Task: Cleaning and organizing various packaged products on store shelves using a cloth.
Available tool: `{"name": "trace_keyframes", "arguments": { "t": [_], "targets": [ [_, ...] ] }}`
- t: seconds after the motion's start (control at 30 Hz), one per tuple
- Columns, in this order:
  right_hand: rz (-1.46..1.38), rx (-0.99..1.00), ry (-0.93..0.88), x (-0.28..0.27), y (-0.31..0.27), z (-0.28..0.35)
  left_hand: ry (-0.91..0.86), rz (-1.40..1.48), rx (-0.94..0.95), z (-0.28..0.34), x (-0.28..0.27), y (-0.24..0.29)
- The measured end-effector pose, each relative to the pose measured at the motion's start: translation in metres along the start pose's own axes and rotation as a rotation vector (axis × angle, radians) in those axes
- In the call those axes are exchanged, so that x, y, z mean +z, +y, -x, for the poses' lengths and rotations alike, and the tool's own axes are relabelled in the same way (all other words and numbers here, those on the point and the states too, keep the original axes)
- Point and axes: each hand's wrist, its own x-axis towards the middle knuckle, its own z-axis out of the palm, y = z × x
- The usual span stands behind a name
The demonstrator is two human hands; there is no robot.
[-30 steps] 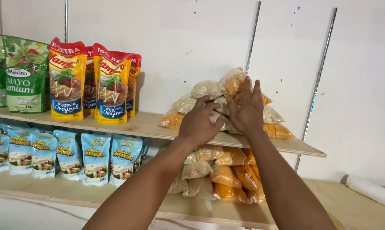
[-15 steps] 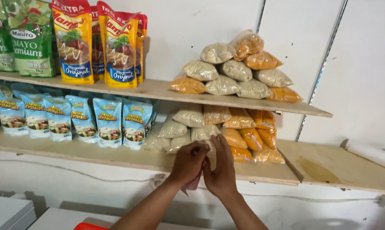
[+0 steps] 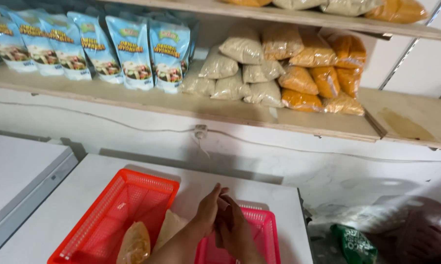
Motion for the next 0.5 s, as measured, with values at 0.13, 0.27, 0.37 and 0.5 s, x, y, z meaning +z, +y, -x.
{"name": "trace_keyframes", "arguments": {
  "t": [0.13,0.27,0.37,0.5],
  "targets": [
    [-0.889,0.170,-0.044,0.017,0.091,0.034,-0.007,-0.447,0.230,-0.003,-0.037,-0.058],
    [0.253,0.341,0.129,0.027,0.088,0.048,0.029,-0.663,0.440,0.005,-0.070,-0.086],
    [0.277,0.437,0.142,0.032,0.086,0.052,0.280,-1.216,0.742,0.027,-0.091,-0.082],
    [0.156,0.386,0.092,0.041,0.131,0.071,0.497,-1.756,0.582,0.055,-0.118,-0.070]
  ]
}}
